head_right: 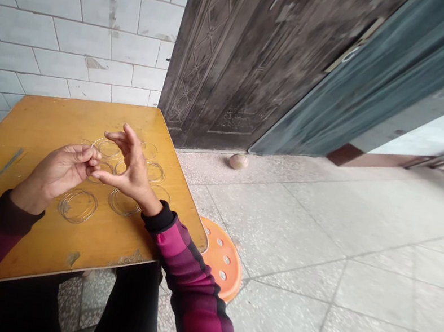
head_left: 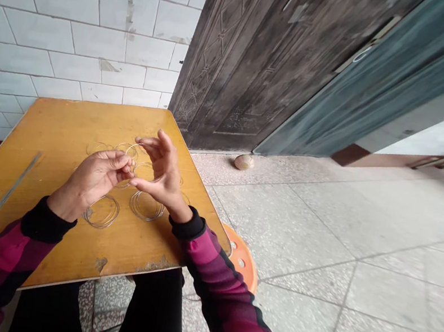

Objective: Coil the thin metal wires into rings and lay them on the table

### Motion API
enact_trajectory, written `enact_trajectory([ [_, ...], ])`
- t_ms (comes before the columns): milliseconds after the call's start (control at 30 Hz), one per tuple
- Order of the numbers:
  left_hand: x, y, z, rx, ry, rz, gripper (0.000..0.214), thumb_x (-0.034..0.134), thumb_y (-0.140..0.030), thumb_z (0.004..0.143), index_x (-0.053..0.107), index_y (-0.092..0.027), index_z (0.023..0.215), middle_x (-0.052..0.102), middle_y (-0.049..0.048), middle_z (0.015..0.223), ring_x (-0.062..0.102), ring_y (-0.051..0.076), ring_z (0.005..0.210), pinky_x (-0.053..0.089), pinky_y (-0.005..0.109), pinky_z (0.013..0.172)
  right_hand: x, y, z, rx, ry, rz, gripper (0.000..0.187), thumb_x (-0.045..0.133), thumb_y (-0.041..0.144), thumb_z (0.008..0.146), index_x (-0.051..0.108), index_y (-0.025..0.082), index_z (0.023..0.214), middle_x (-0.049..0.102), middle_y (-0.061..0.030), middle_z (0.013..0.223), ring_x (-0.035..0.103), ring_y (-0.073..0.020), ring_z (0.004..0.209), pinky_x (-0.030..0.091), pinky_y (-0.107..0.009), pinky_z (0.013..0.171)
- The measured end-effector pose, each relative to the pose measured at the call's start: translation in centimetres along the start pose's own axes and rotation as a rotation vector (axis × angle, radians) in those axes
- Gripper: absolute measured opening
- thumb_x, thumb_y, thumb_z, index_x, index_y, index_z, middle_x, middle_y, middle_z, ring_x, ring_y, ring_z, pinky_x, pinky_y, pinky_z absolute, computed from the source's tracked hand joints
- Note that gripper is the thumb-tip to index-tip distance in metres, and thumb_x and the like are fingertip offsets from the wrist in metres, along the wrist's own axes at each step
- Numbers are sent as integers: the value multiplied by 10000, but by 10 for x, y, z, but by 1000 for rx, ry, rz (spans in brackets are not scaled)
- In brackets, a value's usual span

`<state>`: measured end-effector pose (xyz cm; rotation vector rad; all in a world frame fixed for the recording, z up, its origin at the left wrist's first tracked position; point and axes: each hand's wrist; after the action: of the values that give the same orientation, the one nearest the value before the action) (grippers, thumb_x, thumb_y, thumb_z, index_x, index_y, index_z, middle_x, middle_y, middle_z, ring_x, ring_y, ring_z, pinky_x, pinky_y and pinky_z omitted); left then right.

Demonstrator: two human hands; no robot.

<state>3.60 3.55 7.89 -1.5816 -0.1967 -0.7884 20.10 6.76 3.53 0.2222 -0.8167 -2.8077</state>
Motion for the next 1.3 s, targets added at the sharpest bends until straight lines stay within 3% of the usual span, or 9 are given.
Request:
enact_trajectory([
  [367,-2,1,1,-11,-4,-15,166,837,-178,671,708,-73,675,648,49,716,596,114,654,523,226,610,1,0,-1,37,-27,-29,1012,836,567,669,251,374,1473,504,-78,1332,514,-271,1330,382,-516,1184],
  [567,-4,0,3,-29,46,-14,177,840,-209,695,714,-84,700,640,39,702,590,116,657,519,234,624,1,1,1,143,-35,-42,1183,820,688,577,169,378,1515,476,-94,1377,477,-289,1366,381,-522,1184],
  [833,-6,2,5,-46,97,-62,257,870,-262,682,741,-87,818,669,39,814,618,109,704,527,221,656,2,-3,2,174,-98,-18,1264,815,725,534,112,401,1534,428,-98,1422,525,-289,1316,384,-518,1180],
  [1067,-3,0,2,-62,144,-52,269,870,-221,678,754,-113,895,682,35,870,631,103,750,532,193,697,1,-3,2,172,-142,-20,1267,827,713,534,105,404,1529,393,-106,1460,529,-292,1303,379,-531,1172],
  [1300,1,4,4,-25,113,-56,199,865,-201,686,725,-96,779,678,31,781,614,81,654,520,182,645,2,-3,-1,140,-160,-17,1192,835,679,572,168,389,1518,464,-88,1364,543,-275,1265,395,-511,1162],
])
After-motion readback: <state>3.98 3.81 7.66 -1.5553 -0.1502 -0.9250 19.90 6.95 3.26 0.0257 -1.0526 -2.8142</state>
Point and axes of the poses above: each hand's wrist, its own z-axis towards the middle knuckle, its own x-axis out of the palm, y = z × x
